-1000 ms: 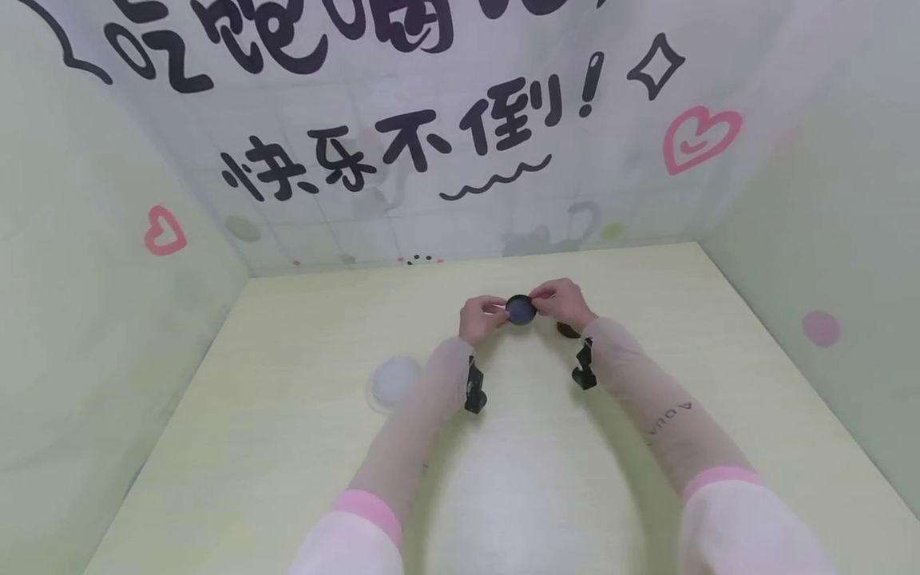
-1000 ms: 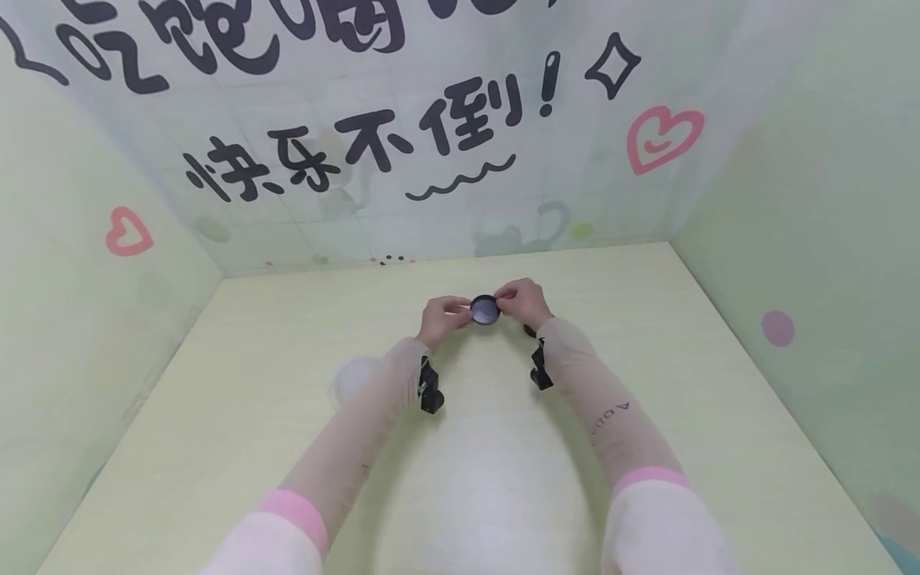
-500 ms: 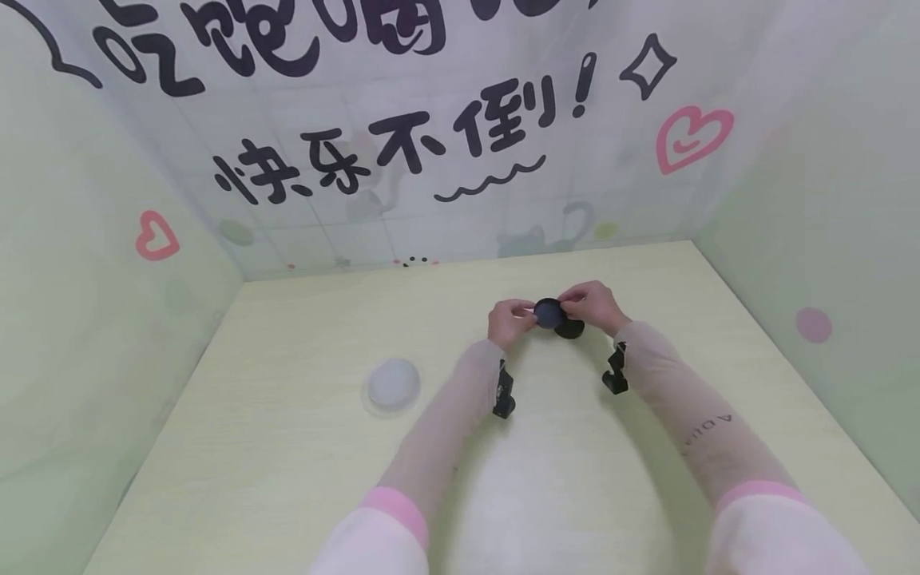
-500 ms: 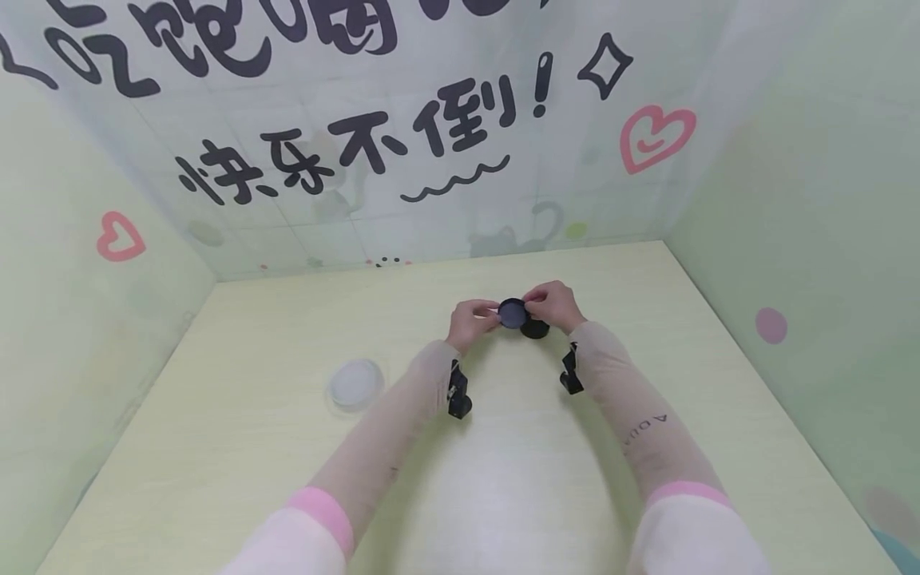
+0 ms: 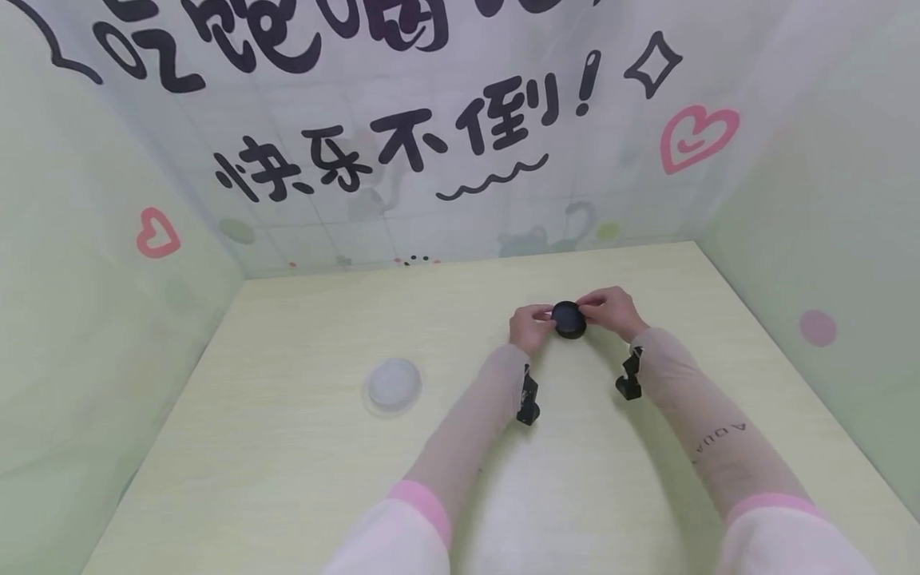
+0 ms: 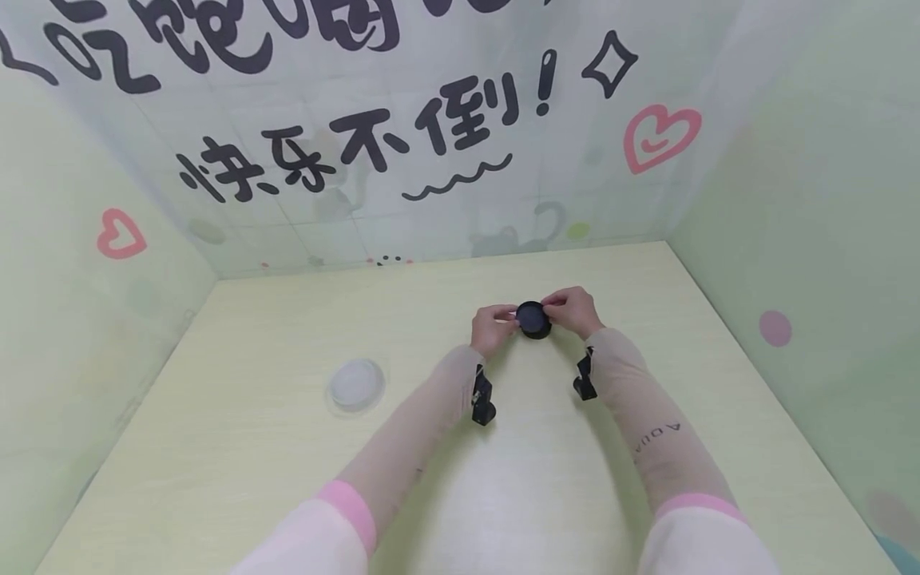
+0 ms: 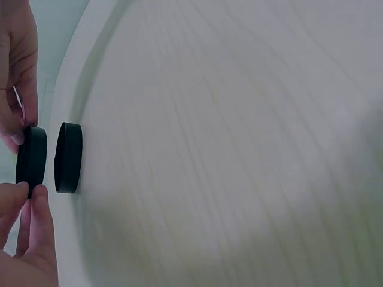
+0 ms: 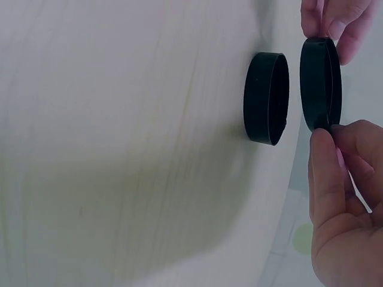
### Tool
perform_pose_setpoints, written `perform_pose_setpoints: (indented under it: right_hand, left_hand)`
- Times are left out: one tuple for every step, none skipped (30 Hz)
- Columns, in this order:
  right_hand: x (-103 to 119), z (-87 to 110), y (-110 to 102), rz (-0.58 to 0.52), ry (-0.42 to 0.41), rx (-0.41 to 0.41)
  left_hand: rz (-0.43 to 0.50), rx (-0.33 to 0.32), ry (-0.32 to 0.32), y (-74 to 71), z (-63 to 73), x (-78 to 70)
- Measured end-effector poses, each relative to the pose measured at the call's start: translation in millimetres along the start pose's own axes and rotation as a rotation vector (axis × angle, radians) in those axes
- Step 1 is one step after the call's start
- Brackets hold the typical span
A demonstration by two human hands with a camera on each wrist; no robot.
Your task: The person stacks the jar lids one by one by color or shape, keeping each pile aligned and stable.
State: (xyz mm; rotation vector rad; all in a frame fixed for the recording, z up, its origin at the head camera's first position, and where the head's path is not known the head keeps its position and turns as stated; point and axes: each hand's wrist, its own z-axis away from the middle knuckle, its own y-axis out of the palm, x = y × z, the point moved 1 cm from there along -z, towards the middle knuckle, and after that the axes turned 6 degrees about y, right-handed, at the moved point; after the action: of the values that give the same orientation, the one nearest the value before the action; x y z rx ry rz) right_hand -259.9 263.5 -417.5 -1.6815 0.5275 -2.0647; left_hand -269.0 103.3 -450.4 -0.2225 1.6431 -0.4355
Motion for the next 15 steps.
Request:
perform_pose_setpoints:
  right_hand:
    - [-0.2,0.0,-0.3,-0.007,0.004,-0.002]
    - [-0.5,-0.4,-0.5,-0.011,0.008,-0.004]
    - [-0.5,-0.6,-0.5,-0.02,0.017,-0.004]
    - [-0.6,-1.1,-0.5,-0.026,0.027,-0.004]
    - [-0.9,-1.5,-0.4,-0.032,0.036,-0.004]
    - [-1.4,-2.1,-0.3,-0.037,0.042,-0.004]
    - [-2.4,-2.9,-0.3,-0.038,0.053,-0.007]
    - [-3.2,-3.2,-0.3,-0.037,0.06,-0.008]
    - [-3.7,-3.0,-0.4,-0.04,0.065,-0.009]
    - [-4.8,-3.2,-0.4,-0.038,0.068,-0.01]
    - [-5.8,-3.2,-0.5,-0.035,0.07,-0.011]
    - [-6.9,-3.2,-0.6,-0.035,0.073,-0.013]
    - [-8.3,-3.4,-0.6,-0.031,0.075,-0.015]
    - [-9.5,-3.3,-0.7,-0.033,0.076,-0.014]
    - [-10.7,-3.5,-0.5,-0.034,0.079,-0.015]
  left_hand:
    - [-0.001,-0.006,-0.008,1.3,-0.2,-0.3]
    - [-0.004,-0.009,-0.017,2.3,-0.4,-0.5]
    - [-0.003,-0.013,-0.026,3.1,-0.4,-0.8]
    - [-0.005,-0.014,-0.032,3.7,-0.2,-1.0]
    - [-0.004,-0.016,-0.04,4.3,0.1,-1.2]
    - [-0.005,-0.017,-0.045,5.1,0.1,-1.1]
    - [-0.002,-0.016,-0.059,5.8,0.2,-1.5]
    - [0.003,-0.014,-0.068,6.6,0.2,-1.5]
    - [0.007,-0.014,-0.077,7.2,0.4,-1.9]
    - [0.01,-0.013,-0.087,7.8,0.5,-2.3]
    - [0.017,-0.013,-0.097,8.4,0.7,-2.9]
    - [0.021,-0.013,-0.106,9.0,1.0,-3.5]
    - [0.023,-0.012,-0.112,9.8,1.3,-3.9]
    - [0.022,-0.012,-0.115,10.5,1.4,-3.9]
    - [0.018,-0.011,-0.117,11.2,1.8,-4.2]
